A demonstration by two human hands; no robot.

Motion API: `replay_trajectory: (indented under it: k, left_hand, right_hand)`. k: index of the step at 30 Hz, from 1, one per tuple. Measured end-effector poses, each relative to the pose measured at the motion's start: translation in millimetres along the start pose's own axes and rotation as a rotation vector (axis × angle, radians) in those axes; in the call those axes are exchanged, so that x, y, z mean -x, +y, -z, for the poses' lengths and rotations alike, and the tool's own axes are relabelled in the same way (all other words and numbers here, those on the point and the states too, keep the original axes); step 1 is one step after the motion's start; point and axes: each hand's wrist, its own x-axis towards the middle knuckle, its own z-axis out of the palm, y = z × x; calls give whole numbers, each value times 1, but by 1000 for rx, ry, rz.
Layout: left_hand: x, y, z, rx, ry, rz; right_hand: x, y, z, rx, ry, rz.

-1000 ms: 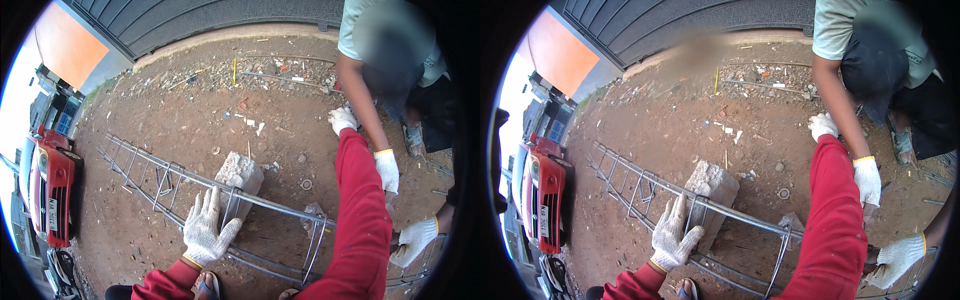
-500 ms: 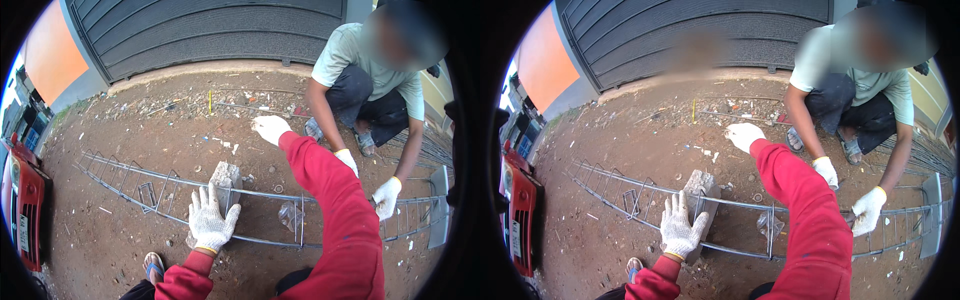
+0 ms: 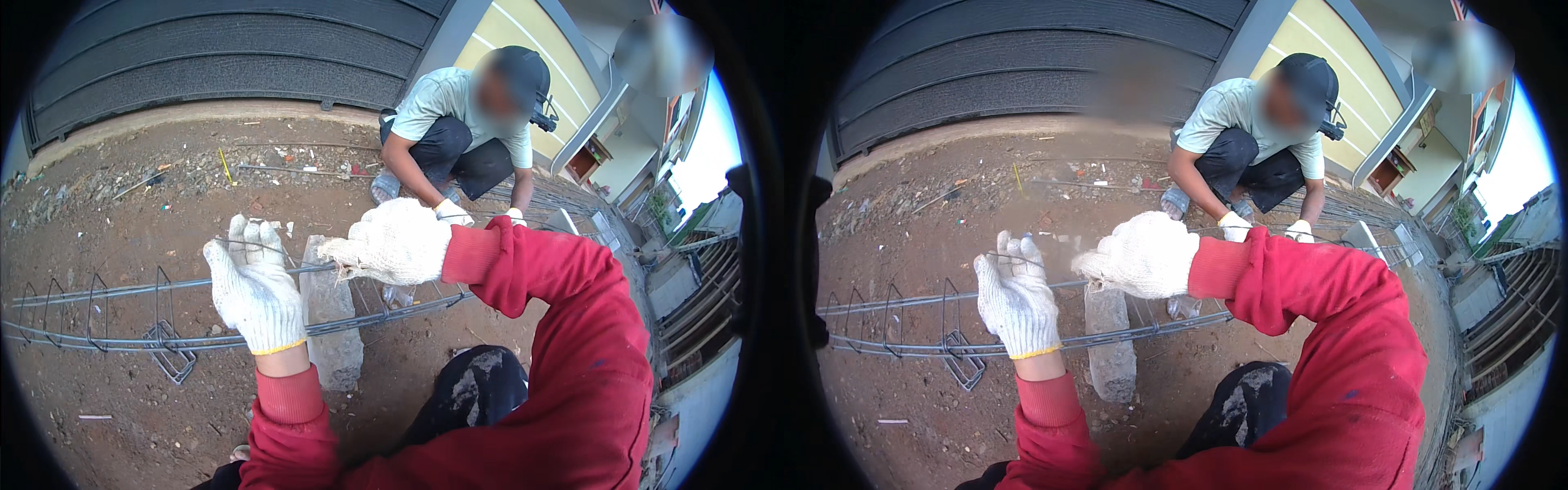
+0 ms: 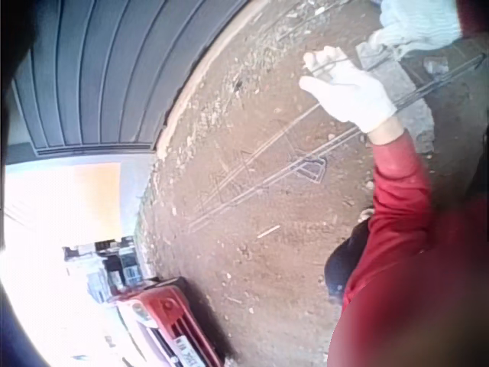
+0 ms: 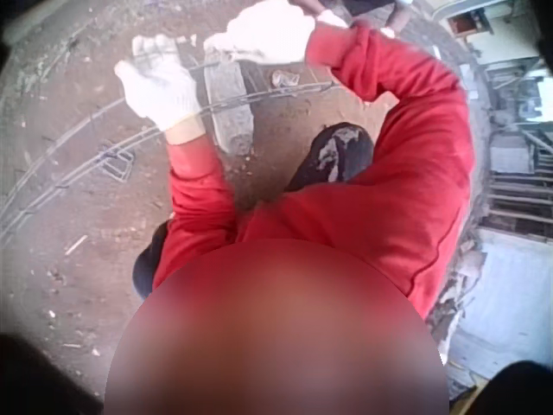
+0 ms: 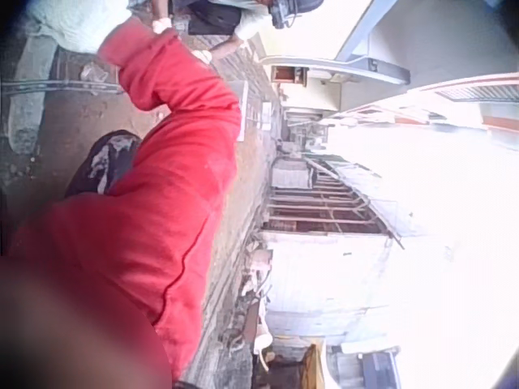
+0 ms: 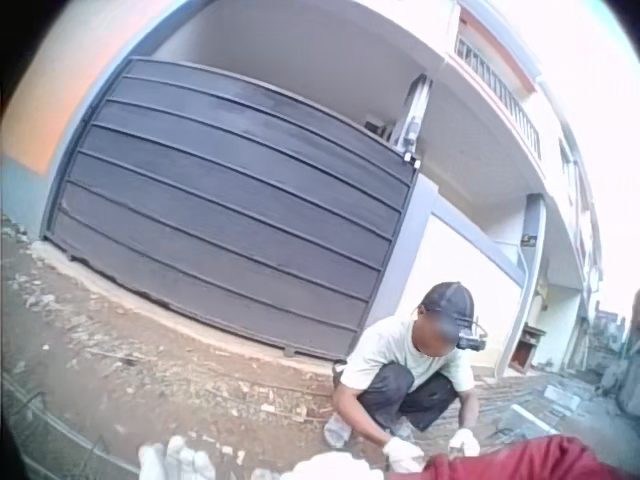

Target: The person ties wire around intersections of a rebar cage using pliers. They repeatedly wrap and twist wire at multiple joints while another worker assists nearby.

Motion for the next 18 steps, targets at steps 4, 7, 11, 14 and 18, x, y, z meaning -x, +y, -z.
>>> replay_trajectory:
  k: [4, 7, 11, 14, 18]
  left_hand:
    - [-50, 75, -21, 322, -242, 83]
    - [-68, 117, -22, 309, -258, -199]
    - [-78, 158, 1, 46, 142, -574]
    - [-84, 182, 29, 229, 2, -374]
    - [-92, 204, 57, -176, 500, -444]
  right_hand:
    - [-23, -37, 36, -173, -27, -64]
    - [-30, -19, 83, -55, -25, -63]
    - [-32, 9, 150, 362, -85, -92]
    - [-30, 3, 179, 314, -235, -166]
    - [-5, -45, 145, -76, -533, -159]
